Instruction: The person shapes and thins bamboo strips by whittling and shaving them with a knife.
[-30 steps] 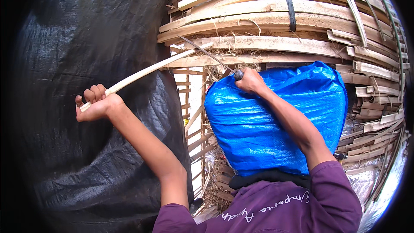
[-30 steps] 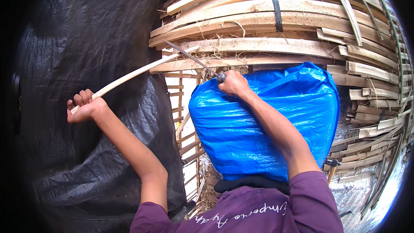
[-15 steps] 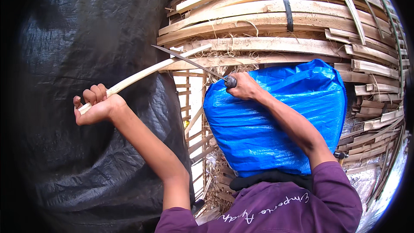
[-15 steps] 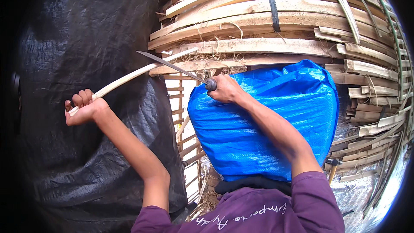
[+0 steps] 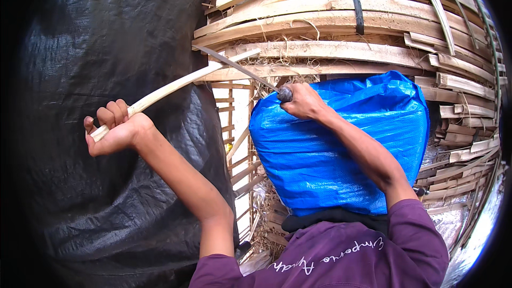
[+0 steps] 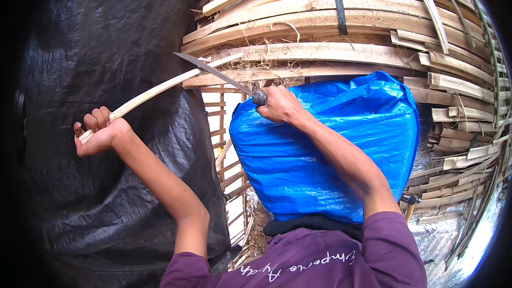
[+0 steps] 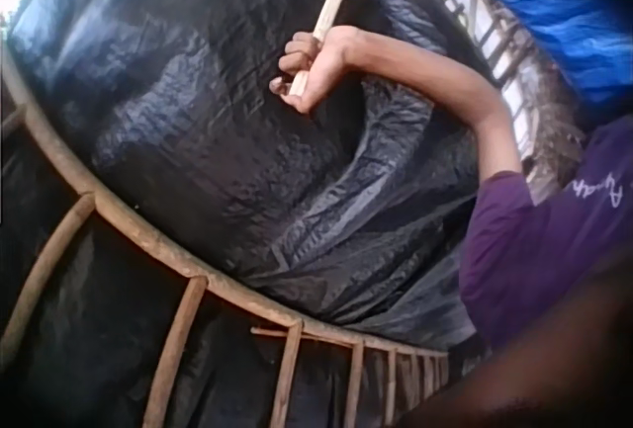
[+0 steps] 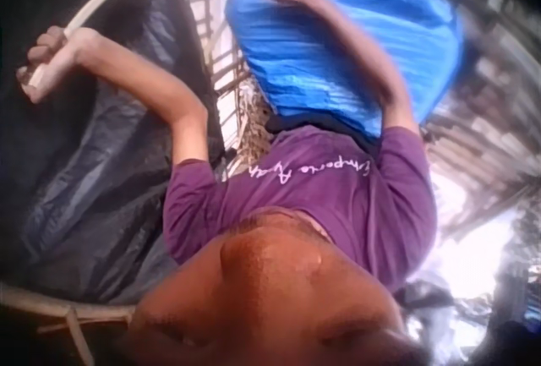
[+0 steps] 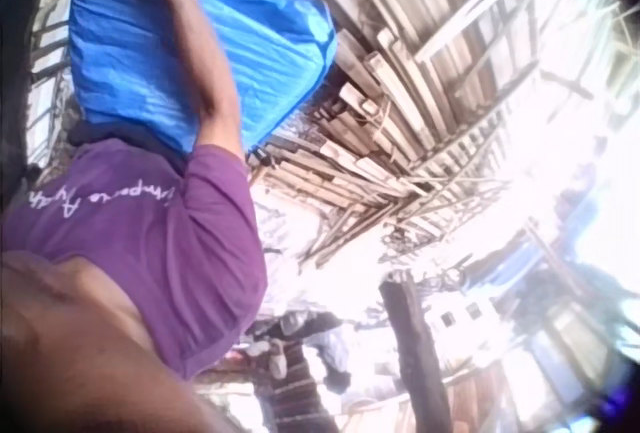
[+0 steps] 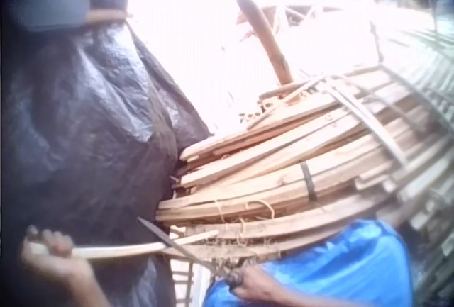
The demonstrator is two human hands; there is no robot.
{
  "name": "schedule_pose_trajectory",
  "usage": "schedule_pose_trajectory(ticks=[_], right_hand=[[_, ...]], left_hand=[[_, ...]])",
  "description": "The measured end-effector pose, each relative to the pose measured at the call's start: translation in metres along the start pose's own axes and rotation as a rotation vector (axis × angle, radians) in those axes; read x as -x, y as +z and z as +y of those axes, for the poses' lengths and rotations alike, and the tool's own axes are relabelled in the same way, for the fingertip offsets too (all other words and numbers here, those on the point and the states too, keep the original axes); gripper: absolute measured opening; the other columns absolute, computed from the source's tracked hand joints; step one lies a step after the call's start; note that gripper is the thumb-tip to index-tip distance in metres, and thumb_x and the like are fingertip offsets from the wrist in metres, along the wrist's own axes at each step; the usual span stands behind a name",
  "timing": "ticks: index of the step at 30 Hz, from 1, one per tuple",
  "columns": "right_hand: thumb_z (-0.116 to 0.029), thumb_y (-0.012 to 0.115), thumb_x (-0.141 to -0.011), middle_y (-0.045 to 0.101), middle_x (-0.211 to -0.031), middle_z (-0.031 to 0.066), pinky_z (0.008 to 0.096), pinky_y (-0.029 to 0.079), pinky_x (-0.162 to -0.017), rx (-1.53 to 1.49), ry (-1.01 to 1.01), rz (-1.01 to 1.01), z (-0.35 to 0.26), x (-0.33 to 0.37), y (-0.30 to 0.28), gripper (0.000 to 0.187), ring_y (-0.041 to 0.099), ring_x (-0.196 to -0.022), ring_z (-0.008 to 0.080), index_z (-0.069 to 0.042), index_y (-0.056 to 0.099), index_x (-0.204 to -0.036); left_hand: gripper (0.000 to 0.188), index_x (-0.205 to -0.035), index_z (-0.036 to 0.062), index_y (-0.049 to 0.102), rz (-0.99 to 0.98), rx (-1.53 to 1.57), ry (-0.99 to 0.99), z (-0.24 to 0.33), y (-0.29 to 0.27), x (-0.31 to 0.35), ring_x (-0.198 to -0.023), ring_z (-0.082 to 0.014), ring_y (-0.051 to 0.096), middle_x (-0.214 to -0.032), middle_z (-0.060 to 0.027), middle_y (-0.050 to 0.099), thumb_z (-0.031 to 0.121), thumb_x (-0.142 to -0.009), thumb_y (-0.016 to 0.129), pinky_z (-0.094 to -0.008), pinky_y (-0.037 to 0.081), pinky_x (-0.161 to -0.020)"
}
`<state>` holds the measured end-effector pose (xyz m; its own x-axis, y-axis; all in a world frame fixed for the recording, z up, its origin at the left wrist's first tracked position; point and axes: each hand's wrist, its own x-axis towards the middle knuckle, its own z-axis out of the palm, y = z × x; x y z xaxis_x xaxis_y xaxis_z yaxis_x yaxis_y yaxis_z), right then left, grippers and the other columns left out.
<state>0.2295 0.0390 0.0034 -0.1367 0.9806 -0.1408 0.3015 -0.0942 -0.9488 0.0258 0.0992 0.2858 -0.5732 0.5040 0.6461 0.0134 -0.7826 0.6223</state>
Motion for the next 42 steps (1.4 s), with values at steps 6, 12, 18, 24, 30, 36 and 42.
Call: schedule_pose_trajectory(ticks=[6,12,18,24,30,36,42], right_hand=[[-0.021,0.065,-0.072,0.067,-0.074,0.0226,0.0442,0.051,-0.070,-0.030,-0.006,-0.115,-0.001,-0.007,0.003,0.024,0.067,-0.072,0.0359,0.000,0.066,-0.083],[-0.025,0.065,-0.073,0.068,-0.083,0.0264,0.0453,0.052,-0.079,-0.028,0.245,-0.014,0.050,-0.019,-0.004,0.030,0.068,-0.084,0.0390,-0.001,0.069,-0.091],[-0.017,0.066,-0.073,0.064,-0.068,0.0216,0.0440,0.049,-0.065,-0.033,-0.042,-0.060,-0.043,-0.012,0.003,0.020,0.064,-0.065,0.0315,0.002,0.061,-0.077],[-0.017,0.064,-0.071,0.065,-0.071,0.0229,0.0459,0.051,-0.070,-0.140,-0.199,-0.148,-0.090,-0.013,0.017,0.018,0.065,-0.071,0.0373,-0.001,0.065,-0.080],[-0.017,0.060,-0.070,0.066,-0.075,0.0238,0.0488,0.053,-0.075,-0.013,-0.061,-0.127,-0.055,-0.015,0.029,0.020,0.065,-0.078,0.0430,-0.005,0.068,-0.084],[-0.019,0.061,-0.071,0.068,-0.077,0.0227,0.0480,0.053,-0.076,0.105,-0.041,-0.106,-0.052,-0.008,0.023,0.022,0.066,-0.079,0.0416,-0.006,0.070,-0.087],[-0.024,0.065,-0.071,0.067,-0.075,0.0198,0.0434,0.050,-0.069,0.088,0.309,0.020,0.069,-0.009,-0.019,0.027,0.066,-0.070,0.0315,0.002,0.063,-0.078]], left_hand=[[0.028,-0.082,0.0111,0.043,-0.037,-0.029,0.013,-0.002,-0.003,-0.003,-0.043,-0.0096,0.009,-0.049,0.0023,0.016,0.039,-0.080,0.037,-0.0271,0.009,-0.044],[0.028,-0.078,0.0122,0.043,0.013,0.013,-0.017,-0.004,-0.008,-0.006,-0.043,-0.0096,0.008,-0.049,0.0024,0.015,0.039,-0.080,0.038,-0.0272,0.009,-0.044],[0.030,-0.078,0.0121,0.045,-0.073,0.012,0.034,0.002,-0.004,0.005,-0.042,-0.0094,0.009,-0.048,0.0031,0.016,0.042,-0.080,0.040,-0.0270,0.010,-0.044],[0.030,-0.076,0.0113,0.048,-0.157,0.033,0.008,0.005,-0.015,0.005,-0.040,-0.0090,0.010,-0.047,0.0037,0.017,0.041,-0.078,0.041,-0.0261,0.011,-0.043],[0.031,-0.079,0.0110,0.048,-0.092,-0.007,0.007,-0.002,-0.042,-0.004,-0.041,-0.0086,0.010,-0.046,0.0038,0.017,0.040,-0.081,0.039,-0.0253,0.011,-0.042],[0.031,-0.082,0.0117,0.047,-0.096,0.022,-0.035,0.004,-0.056,0.000,-0.041,-0.0089,0.010,-0.046,0.0030,0.018,0.041,-0.080,0.038,-0.0256,0.010,-0.042],[0.033,-0.084,0.0103,0.047,-0.120,0.081,-0.017,-0.001,-0.024,-0.003,-0.040,-0.0086,0.010,-0.046,0.0021,0.017,0.042,-0.080,0.039,-0.0258,0.010,-0.041]])
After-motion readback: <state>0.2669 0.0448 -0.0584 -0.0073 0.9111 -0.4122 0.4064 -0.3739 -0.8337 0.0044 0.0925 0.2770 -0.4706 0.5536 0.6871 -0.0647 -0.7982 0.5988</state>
